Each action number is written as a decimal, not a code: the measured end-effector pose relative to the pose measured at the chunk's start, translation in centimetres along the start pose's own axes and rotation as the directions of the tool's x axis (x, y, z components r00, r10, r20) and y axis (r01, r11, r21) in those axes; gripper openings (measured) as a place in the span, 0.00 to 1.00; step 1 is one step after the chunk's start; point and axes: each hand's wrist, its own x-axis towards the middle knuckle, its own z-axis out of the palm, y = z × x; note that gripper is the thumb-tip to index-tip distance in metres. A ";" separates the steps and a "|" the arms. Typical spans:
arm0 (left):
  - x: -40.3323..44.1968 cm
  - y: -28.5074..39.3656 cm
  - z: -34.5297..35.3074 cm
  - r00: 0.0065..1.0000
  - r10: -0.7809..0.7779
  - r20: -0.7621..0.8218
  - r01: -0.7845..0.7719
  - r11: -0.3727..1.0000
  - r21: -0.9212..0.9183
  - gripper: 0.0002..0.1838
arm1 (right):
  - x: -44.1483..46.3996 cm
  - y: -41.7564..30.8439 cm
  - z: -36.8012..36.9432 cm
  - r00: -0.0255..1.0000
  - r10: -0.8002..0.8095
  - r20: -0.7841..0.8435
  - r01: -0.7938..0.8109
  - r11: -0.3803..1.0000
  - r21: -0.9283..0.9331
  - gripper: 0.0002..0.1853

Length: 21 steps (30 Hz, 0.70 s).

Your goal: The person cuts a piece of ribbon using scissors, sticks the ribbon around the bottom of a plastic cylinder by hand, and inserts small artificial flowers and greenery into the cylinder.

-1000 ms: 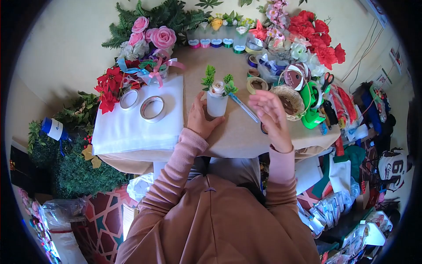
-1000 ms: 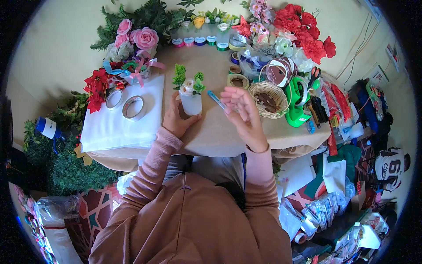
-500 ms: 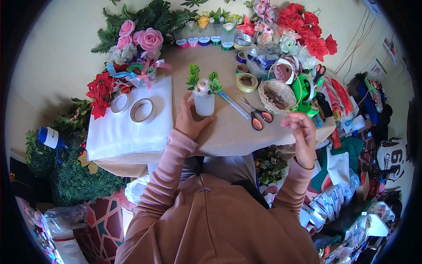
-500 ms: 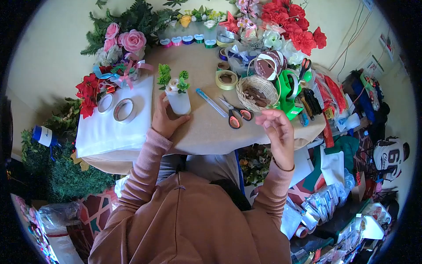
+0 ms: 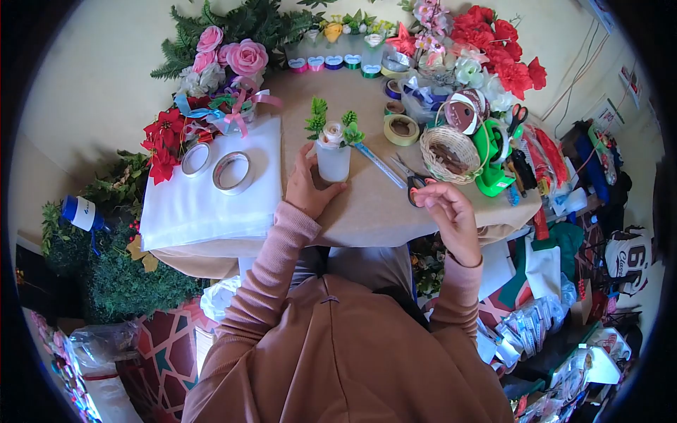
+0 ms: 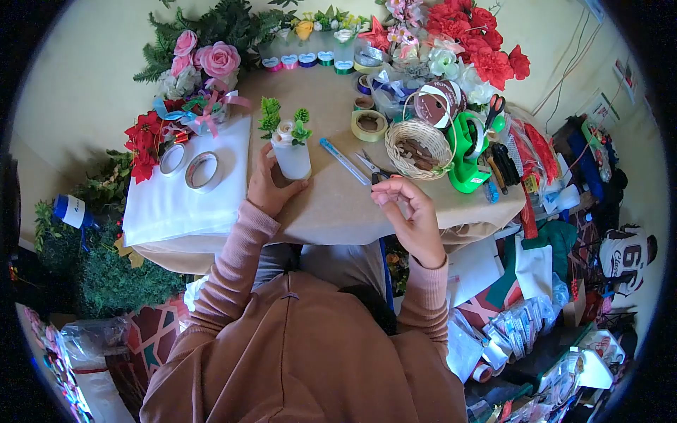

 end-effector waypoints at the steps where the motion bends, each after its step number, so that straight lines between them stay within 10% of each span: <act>1: 0.0 0.1 -0.1 1.000 -0.003 0.000 0.003 1.000 0.000 0.52 | 0.0 0.1 0.0 1.000 0.003 0.001 -0.003 1.000 0.000 0.06; 21: -0.1 -0.4 0.0 0.998 0.058 -0.004 -0.058 0.997 0.051 0.52 | 0.3 1.4 -0.2 0.996 -0.045 0.082 0.066 0.957 -0.282 0.05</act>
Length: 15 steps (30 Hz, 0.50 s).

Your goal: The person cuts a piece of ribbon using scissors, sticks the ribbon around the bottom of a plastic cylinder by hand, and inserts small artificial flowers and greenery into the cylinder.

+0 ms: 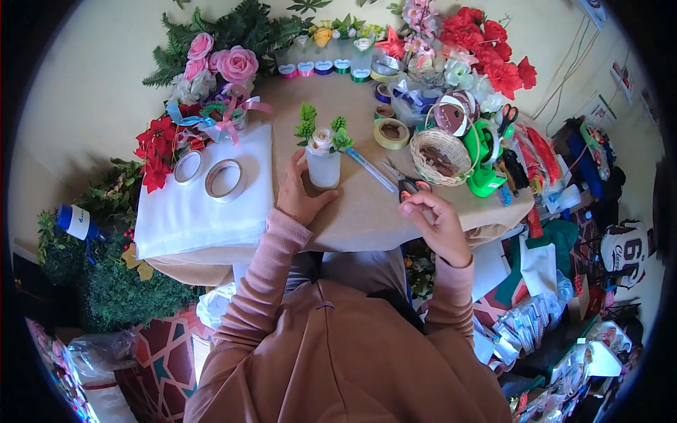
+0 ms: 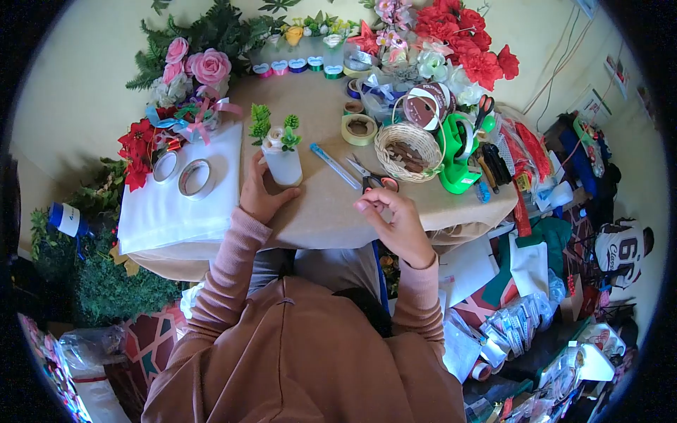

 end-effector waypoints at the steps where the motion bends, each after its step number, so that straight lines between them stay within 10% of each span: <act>1: 0.0 0.0 0.0 1.000 0.008 0.001 -0.008 1.000 -0.005 0.52 | 0.3 -0.5 -0.1 0.998 -0.055 0.019 0.056 0.994 -0.097 0.04; 6: 0.0 0.3 -0.1 1.000 -0.004 0.000 0.004 1.000 0.026 0.49 | 3.6 -3.6 -1.0 0.998 -0.052 0.035 0.058 0.973 -0.224 0.03; 10: 0.0 0.8 -0.1 1.000 -0.020 -0.002 0.020 0.998 -0.066 0.48 | 9.7 -5.1 -3.3 0.925 -0.356 -0.133 0.272 0.865 -0.422 0.06; 15: 0.0 0.8 -0.2 1.000 -0.019 -0.007 0.019 0.999 -0.047 0.47 | 19.6 -1.8 -6.0 0.967 -0.251 -0.039 0.160 0.724 -0.671 0.06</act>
